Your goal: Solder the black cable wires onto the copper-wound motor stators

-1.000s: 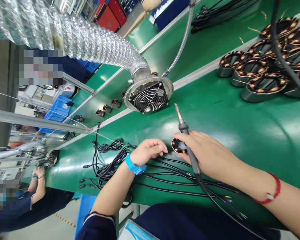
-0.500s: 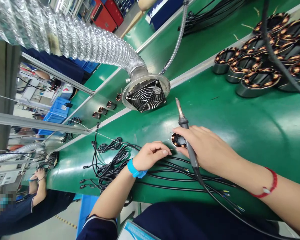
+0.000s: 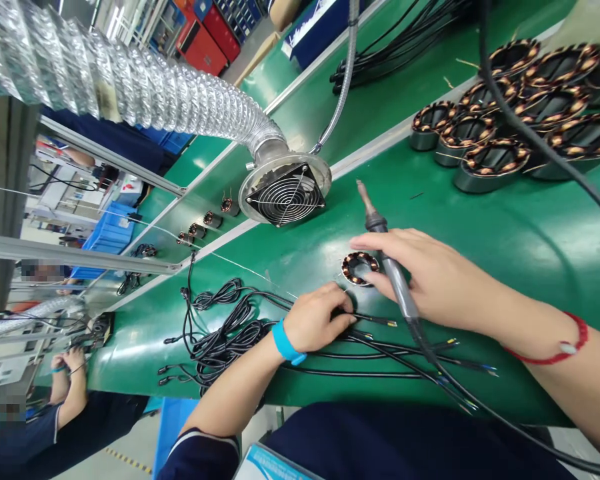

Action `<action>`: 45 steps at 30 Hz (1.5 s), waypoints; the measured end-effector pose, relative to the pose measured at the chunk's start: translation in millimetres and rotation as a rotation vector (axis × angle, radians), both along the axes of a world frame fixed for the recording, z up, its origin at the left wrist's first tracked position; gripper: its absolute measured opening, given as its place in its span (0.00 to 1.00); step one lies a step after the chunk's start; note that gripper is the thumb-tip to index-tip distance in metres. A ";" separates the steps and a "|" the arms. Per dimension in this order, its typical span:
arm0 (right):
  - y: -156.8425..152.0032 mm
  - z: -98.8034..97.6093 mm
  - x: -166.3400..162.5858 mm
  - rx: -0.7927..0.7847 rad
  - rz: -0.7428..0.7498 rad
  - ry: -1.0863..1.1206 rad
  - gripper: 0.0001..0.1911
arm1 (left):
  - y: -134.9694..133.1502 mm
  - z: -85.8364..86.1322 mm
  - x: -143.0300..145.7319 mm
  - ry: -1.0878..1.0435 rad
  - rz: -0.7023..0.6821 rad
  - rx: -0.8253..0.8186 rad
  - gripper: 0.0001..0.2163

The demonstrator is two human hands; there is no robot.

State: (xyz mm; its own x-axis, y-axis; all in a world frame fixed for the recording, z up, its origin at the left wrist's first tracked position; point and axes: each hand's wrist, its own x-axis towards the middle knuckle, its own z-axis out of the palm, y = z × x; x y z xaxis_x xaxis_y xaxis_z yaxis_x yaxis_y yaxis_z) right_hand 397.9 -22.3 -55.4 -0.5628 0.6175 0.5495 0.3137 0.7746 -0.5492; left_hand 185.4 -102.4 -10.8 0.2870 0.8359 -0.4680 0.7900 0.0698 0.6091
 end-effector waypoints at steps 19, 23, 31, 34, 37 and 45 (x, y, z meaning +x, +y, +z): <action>-44.3 41.0 -27.1 -0.396 -0.015 0.327 0.10 | -5.5 22.6 -21.0 -0.637 0.453 -0.137 0.27; -40.9 30.3 -32.6 -0.484 0.057 0.416 0.12 | -4.8 23.3 -16.5 -0.547 0.358 0.029 0.22; -48.7 23.9 -33.7 -0.350 0.008 0.328 0.18 | -2.8 21.8 -9.5 -0.427 0.367 0.052 0.16; -48.1 23.3 -33.1 -0.324 -0.003 0.292 0.16 | -2.9 21.8 -6.2 -0.421 0.337 0.144 0.15; -47.8 28.8 -34.1 -0.309 -0.032 0.276 0.14 | -4.6 20.9 -3.0 -0.530 0.359 0.124 0.12; -49.9 26.4 -39.9 -0.385 0.013 0.378 0.14 | 1.3 22.0 -3.3 -0.789 0.521 -0.198 0.19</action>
